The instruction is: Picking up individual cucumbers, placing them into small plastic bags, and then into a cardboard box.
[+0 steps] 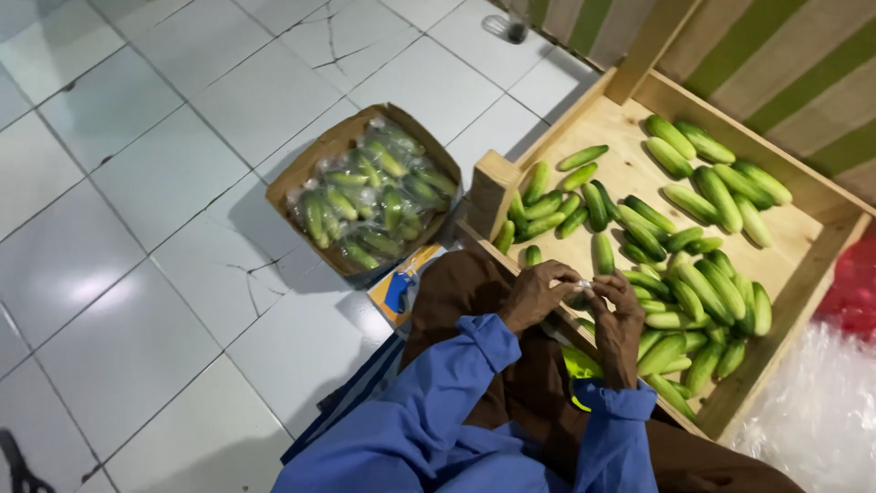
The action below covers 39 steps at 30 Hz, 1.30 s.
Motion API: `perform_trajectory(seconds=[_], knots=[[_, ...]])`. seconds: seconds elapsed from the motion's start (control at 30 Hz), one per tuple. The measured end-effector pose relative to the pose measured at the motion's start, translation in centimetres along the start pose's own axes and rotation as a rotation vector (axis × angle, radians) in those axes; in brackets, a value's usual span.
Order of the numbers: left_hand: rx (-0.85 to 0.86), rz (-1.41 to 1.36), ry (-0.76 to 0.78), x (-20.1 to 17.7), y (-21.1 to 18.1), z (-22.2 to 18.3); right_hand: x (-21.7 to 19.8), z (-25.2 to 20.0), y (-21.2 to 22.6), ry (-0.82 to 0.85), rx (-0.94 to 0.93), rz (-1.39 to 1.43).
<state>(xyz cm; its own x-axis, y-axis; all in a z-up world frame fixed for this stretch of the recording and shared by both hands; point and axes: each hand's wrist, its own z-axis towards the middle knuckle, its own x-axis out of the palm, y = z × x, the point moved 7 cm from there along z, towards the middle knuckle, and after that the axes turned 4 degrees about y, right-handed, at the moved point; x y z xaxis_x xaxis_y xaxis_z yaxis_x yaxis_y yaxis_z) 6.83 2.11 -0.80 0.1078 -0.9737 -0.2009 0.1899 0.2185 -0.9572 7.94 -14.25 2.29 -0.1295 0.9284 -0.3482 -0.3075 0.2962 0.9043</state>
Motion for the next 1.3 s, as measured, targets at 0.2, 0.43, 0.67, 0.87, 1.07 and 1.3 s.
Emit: perform_trajectory(seconds=[0.2,0.43,0.67,0.87,1.07,1.3], knots=[[0.201,0.136,-0.122,-2.1,-3.0,-1.6,1.6,0.4,0.5,0.025,0.034,0.057],[0.199,-0.124,-0.218,-5.8,-6.2,-2.4,3.8,0.6,8.9,0.089,0.060,0.181],[0.181,-0.255,-0.453,-11.5,-10.5,-4.6,7.4,1.1,15.0,0.164,0.104,0.268],[0.103,-0.094,-0.641,-16.2,-11.1,-7.0,12.4,1.7,13.8,0.364,-0.064,0.460],[-0.192,-0.349,-0.826,-20.3,-7.4,-9.0,16.1,0.8,15.5,0.436,-0.211,0.066],[-0.316,-0.592,-0.903,-25.6,-4.5,-9.6,20.9,0.8,14.1,0.448,0.109,-0.052]])
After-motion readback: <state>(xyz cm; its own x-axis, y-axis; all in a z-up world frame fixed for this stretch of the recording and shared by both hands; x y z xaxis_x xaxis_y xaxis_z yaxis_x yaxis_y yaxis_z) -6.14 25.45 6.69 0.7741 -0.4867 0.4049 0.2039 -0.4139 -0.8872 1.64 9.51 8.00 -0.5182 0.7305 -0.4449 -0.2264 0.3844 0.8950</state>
